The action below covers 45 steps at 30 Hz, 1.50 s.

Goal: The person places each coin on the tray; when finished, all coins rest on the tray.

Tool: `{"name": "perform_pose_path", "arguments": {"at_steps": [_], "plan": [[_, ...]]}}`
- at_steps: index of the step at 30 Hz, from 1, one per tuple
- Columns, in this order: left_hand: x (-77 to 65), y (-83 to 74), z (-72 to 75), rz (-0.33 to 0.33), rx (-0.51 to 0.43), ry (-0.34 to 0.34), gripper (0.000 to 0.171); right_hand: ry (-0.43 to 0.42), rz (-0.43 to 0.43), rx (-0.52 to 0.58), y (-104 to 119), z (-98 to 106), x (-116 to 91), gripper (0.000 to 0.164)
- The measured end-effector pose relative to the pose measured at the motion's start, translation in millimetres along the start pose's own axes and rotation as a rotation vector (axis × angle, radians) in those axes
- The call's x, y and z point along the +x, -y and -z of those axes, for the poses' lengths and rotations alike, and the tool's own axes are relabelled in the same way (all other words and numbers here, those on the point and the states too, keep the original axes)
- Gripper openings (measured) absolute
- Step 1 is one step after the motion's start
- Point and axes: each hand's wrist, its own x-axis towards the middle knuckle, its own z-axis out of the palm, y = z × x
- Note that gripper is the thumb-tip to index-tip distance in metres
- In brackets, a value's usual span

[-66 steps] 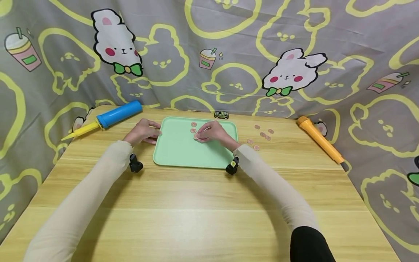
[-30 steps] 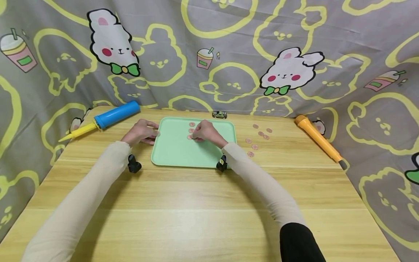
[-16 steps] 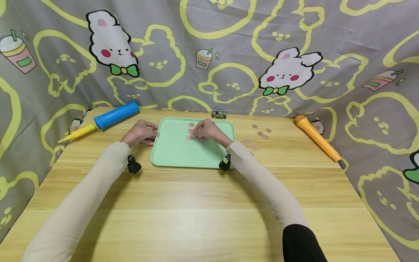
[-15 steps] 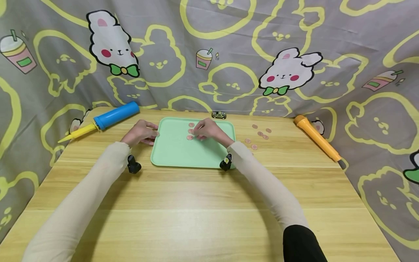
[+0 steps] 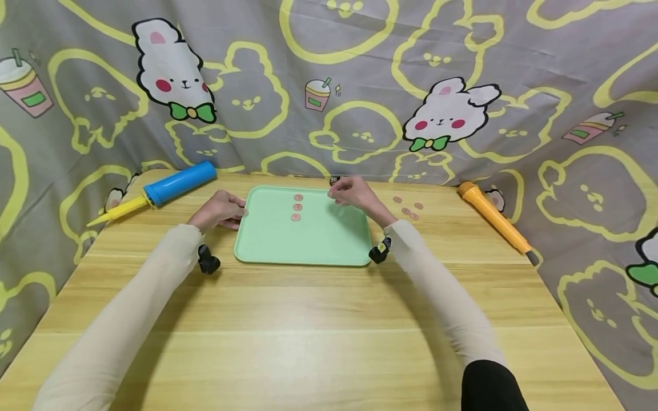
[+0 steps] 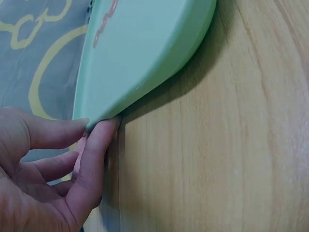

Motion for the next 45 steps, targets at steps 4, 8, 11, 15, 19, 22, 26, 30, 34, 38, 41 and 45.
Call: {"name": "perform_pose_path", "arguments": {"at_steps": [4,8,11,15,19,22,26,30,34,38,41,45], "plan": [[0.0,0.9,0.7,0.000,-0.005,0.002,0.048,-0.031,0.013,-0.044,-9.2,9.7,-3.1,0.022],[0.0,1.7,0.9,0.002,-0.005,0.003,0.048,-0.077,0.014,-0.068,-18.1,22.1,-4.6,0.021],[-0.1,3.1,1.4,0.009,-0.003,0.004,0.049,-0.102,0.014,-0.078,-24.3,32.4,-5.5,0.022],[-1.0,4.1,1.7,0.004,0.000,0.010,0.050,-0.119,0.022,-0.085,-33.8,47.6,-6.3,0.025],[-1.1,4.6,1.5,-0.002,0.004,0.016,0.051,-0.115,0.017,-0.028,-45.3,61.2,-6.3,0.033],[-0.4,4.7,1.5,0.003,-0.003,0.013,0.049,-0.108,0.002,0.039,-55.4,68.3,-5.6,0.041],[0.6,5.1,1.3,0.004,-0.006,0.013,0.048,-0.112,-0.020,0.056,-67.2,78.3,-6.0,0.045],[0.8,4.6,0.6,-0.011,0.002,0.014,0.048,-0.143,-0.030,0.037,-77.0,89.8,-7.6,0.044],[1.6,3.2,-0.9,-0.014,-0.004,-0.002,0.048,-0.191,-0.066,0.051,-85.8,99.4,-9.3,0.041],[1.8,1.7,-1.7,-0.006,-0.003,0.002,0.048,-0.271,-0.151,0.100,-90.1,105.9,-12.5,0.040],[1.3,1.3,-0.9,-0.006,0.008,0.010,0.049,-0.315,-0.196,0.143,-91.5,109.7,-14.2,0.040],[1.1,1.0,-0.1,-0.001,0.005,0.008,0.049,-0.313,-0.224,0.149,-95.8,114.9,-15.3,0.041]]}}
